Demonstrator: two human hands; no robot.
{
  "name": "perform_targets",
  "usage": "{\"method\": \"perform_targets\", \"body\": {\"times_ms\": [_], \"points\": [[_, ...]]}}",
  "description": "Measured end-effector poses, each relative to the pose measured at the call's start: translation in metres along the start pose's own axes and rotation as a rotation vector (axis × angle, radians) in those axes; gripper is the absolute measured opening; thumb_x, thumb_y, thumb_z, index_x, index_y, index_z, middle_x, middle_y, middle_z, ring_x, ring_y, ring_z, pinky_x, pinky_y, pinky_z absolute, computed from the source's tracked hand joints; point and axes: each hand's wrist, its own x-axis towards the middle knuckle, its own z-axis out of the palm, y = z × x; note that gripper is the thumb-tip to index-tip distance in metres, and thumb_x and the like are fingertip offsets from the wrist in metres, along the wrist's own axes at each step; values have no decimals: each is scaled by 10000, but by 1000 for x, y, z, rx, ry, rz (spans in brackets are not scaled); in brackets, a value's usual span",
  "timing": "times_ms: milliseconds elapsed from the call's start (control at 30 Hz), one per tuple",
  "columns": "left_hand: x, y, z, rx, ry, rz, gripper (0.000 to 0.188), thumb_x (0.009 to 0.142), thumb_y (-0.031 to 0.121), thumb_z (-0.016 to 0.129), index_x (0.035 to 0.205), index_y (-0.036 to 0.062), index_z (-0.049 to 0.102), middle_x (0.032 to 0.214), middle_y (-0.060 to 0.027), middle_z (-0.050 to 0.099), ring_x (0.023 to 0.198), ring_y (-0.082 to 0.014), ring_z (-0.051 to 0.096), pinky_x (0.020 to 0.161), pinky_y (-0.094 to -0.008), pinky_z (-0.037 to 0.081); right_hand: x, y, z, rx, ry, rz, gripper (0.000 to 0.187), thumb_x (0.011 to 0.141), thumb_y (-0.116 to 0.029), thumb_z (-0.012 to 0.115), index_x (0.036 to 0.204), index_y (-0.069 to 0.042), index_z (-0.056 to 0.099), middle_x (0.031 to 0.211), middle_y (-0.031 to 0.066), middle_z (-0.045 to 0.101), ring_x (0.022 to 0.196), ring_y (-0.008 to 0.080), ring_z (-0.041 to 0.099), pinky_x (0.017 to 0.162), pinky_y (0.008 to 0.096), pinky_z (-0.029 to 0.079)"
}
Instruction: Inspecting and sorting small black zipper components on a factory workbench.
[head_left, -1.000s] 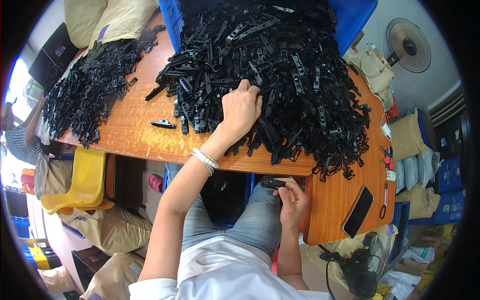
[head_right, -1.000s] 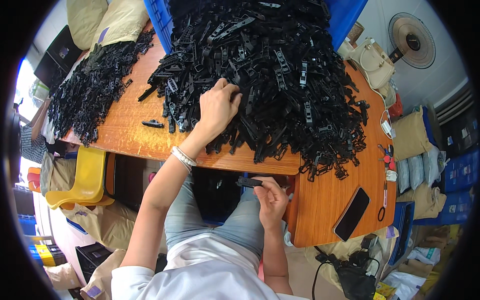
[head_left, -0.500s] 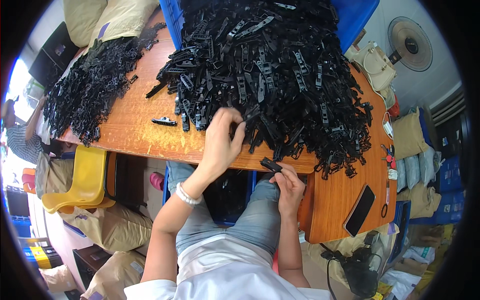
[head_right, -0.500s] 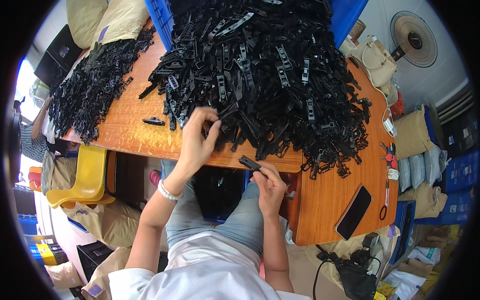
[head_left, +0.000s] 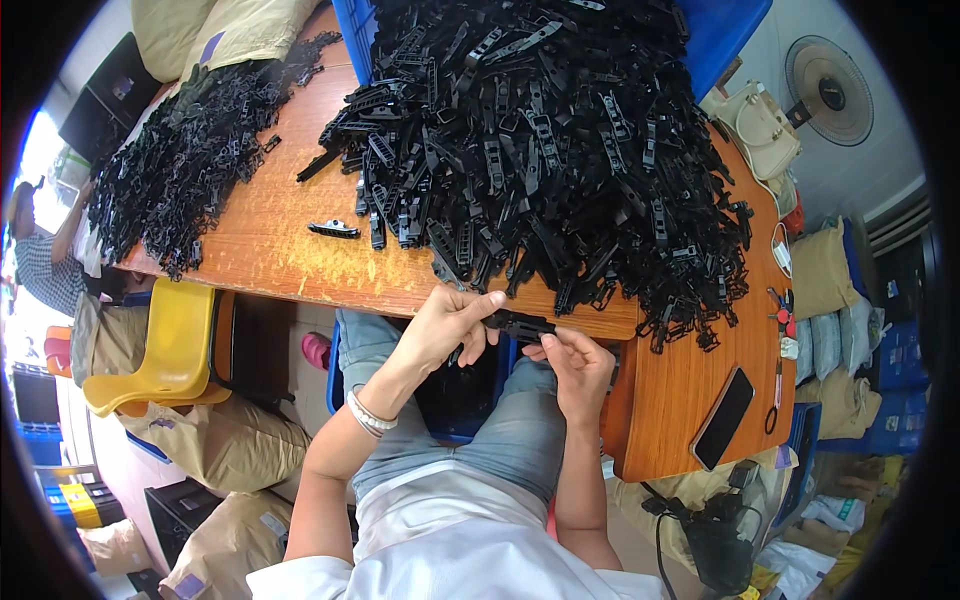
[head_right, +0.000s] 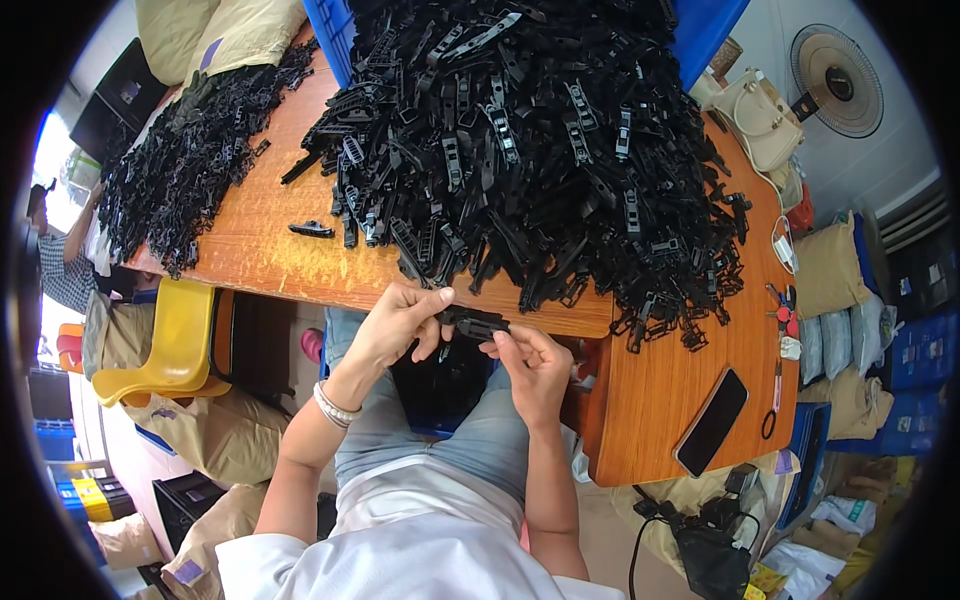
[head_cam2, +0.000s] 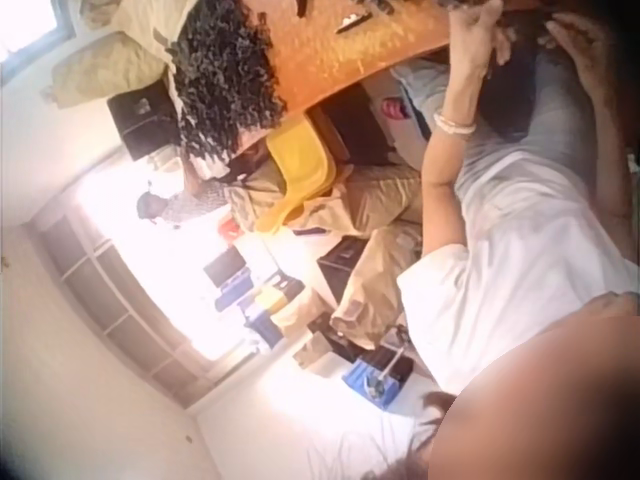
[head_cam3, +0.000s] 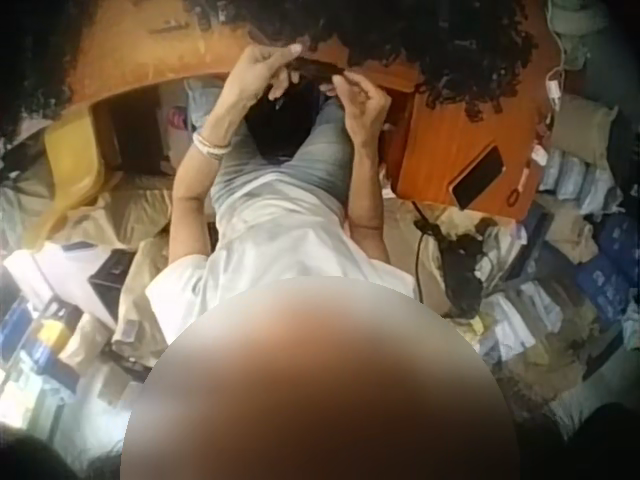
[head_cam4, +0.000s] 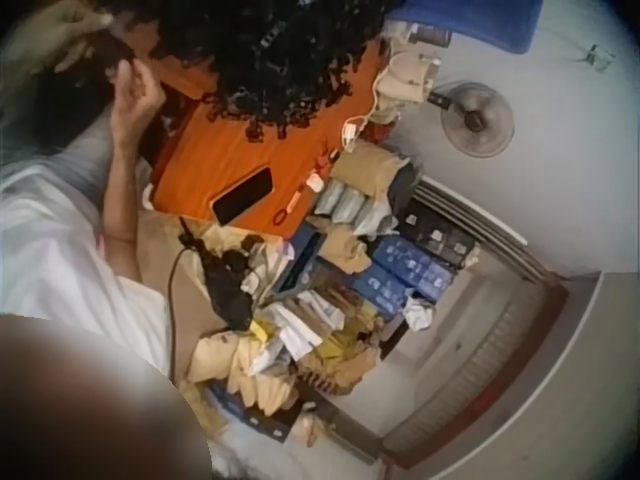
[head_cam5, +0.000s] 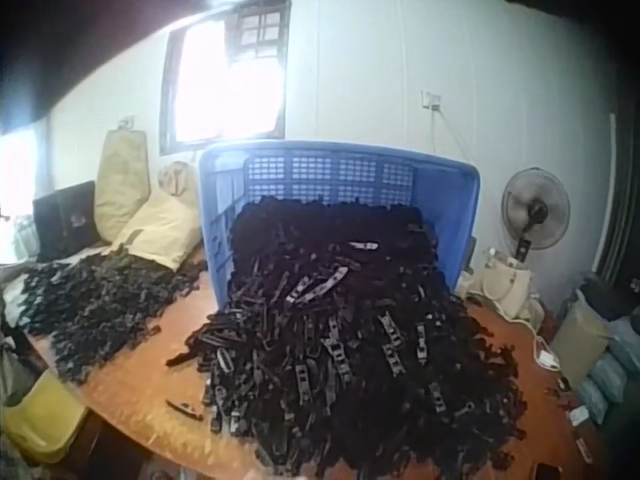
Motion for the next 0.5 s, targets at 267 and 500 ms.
{"method": "perform_targets", "body": {"times_ms": [267, 500], "points": [[-7, -23, 19, -134, 134, 34, 411, 911, 298, 526, 642, -12, 555, 439, 8, 420, 434, -51, 363, 518, -202, 404, -9, -1, 15, -43, 126, 5, 125, 834, -25, 587, 880, 89, 609, 738, 119, 644, 663, 165, 645, 621, 234, 520], [-16, -28, 20, -92, -41, 197, 138, 810, 129, 668, 779, 23, 585, 632, 56, 477, 581, -16, 392, 520, -179, 314, -13, 4, 14, 84, 100, 9, 161, 803, -35, 640, 916, 54, 567, 686, 78, 602, 597, 126, 592, 513, 205, 437]]}}
